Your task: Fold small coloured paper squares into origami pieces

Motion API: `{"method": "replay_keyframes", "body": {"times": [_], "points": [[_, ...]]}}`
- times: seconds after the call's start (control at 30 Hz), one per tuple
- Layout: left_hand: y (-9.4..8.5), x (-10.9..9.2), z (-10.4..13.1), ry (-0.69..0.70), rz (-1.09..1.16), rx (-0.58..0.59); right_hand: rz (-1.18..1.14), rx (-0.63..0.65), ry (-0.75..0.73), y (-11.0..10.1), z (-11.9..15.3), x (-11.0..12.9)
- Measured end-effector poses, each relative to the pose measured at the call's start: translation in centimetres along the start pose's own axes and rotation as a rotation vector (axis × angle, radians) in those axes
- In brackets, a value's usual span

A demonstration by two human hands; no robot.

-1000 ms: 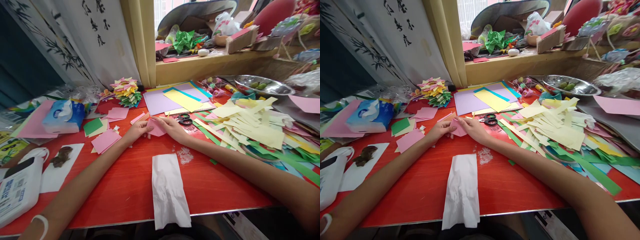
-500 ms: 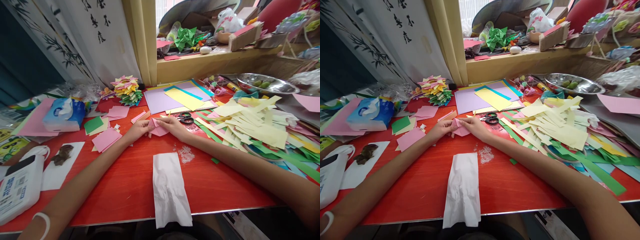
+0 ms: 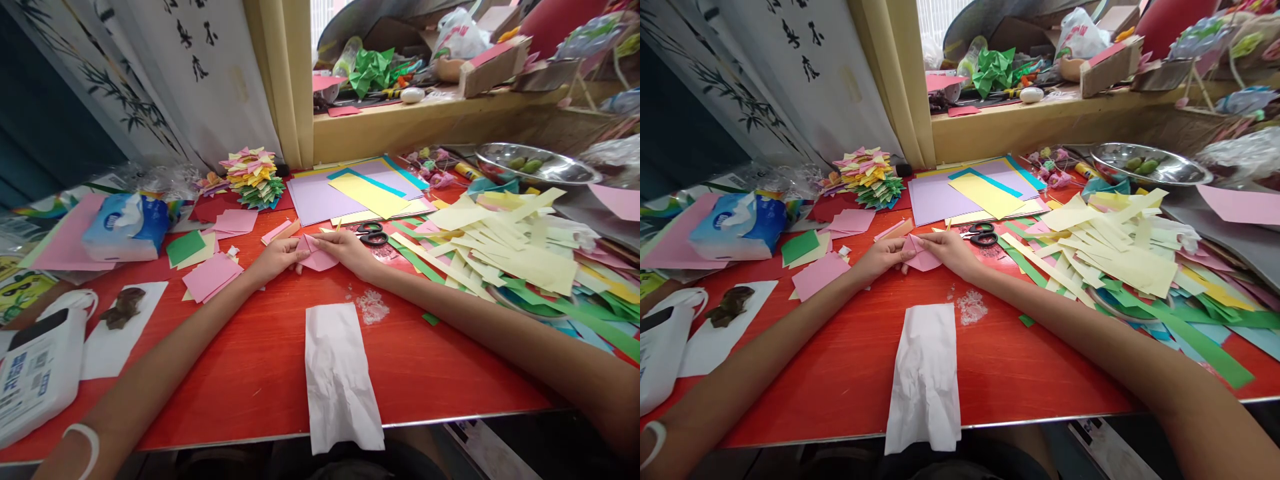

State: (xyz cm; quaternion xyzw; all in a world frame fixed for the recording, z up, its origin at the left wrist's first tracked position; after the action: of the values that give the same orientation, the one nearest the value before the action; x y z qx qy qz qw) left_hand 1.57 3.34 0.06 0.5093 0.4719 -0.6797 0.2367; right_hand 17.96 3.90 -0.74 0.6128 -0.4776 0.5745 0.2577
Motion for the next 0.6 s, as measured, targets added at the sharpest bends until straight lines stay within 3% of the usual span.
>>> {"method": "replay_keyframes", "body": {"times": [0.6], "points": [[-0.06,0.24,-0.14,-0.013,-0.017,-0.010,0.050,-0.012,-0.003,-0.06,-0.07,-0.13]]}}
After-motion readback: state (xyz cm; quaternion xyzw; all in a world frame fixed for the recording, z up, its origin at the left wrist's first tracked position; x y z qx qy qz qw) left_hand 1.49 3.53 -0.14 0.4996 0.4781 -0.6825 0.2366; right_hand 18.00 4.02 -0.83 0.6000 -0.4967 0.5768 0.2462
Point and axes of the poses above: each hand's wrist, its own z-axis away from the middle knuckle, its own y-axis out of the palm, x = y × z, the point moved 2 cm from there along -z, towards the middle knuckle, and after that the axes turned 1 degree about -x, right-handed, at the moved point
